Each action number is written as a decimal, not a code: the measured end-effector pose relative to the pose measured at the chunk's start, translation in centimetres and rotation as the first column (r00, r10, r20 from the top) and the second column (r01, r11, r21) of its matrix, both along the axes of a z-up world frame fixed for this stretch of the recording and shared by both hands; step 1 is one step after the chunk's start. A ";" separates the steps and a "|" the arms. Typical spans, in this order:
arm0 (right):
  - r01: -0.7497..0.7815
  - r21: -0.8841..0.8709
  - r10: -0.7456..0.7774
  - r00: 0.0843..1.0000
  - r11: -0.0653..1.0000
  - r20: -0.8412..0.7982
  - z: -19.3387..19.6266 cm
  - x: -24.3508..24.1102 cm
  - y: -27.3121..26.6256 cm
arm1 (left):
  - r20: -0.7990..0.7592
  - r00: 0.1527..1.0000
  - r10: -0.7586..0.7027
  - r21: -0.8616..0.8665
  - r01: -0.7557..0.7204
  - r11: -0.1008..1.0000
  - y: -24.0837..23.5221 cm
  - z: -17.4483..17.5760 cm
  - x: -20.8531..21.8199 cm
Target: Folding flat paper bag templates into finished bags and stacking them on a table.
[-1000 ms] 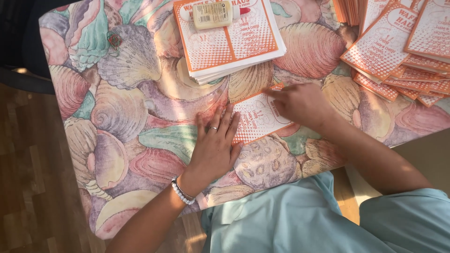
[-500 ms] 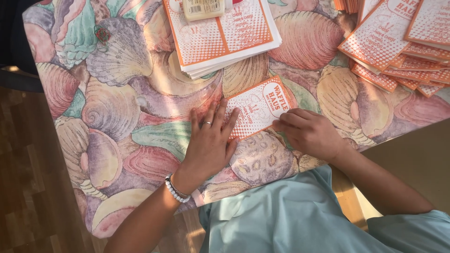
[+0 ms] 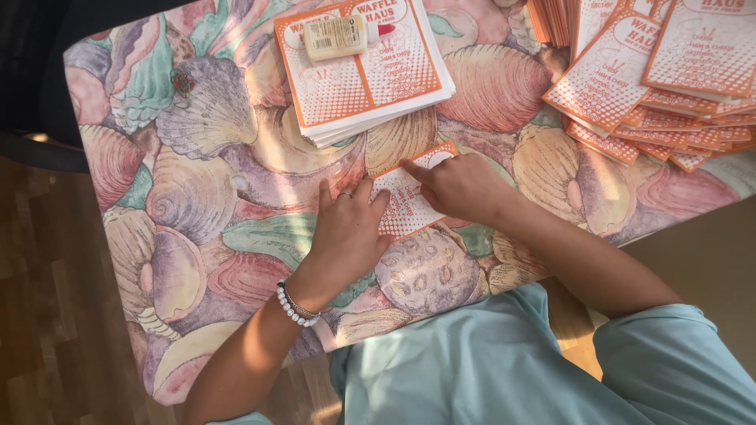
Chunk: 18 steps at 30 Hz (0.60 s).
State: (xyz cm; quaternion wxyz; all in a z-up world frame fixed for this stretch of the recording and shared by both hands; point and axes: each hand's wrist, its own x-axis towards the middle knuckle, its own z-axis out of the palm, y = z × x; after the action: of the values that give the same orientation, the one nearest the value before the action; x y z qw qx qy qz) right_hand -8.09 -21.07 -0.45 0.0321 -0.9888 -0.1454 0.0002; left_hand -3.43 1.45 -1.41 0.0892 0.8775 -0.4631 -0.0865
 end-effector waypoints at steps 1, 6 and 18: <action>-0.002 -0.001 0.002 1.000 1.000 0.007 -0.2 0.3 -1.1 | 0.007 1.000 0.002 -0.001 -0.002 1.000 0.3 0.9 0.0; 0.302 0.026 -0.303 0.953 0.953 0.027 -2.9 -0.2 -7.6 | -0.063 0.996 0.056 -0.020 -0.057 0.998 -0.1 1.2 0.8; 0.184 0.818 -0.446 0.890 0.545 0.097 -3.3 -5.6 -9.7 | -0.583 0.803 0.123 -0.280 -0.341 0.898 -3.5 -0.6 5.1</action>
State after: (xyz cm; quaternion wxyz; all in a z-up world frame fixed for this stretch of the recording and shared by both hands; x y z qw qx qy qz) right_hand -13.67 -30.74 -3.70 0.4421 -0.8690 0.0490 -0.2167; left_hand 1.72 -2.08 -2.04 0.3929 0.8326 -0.3121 -0.2346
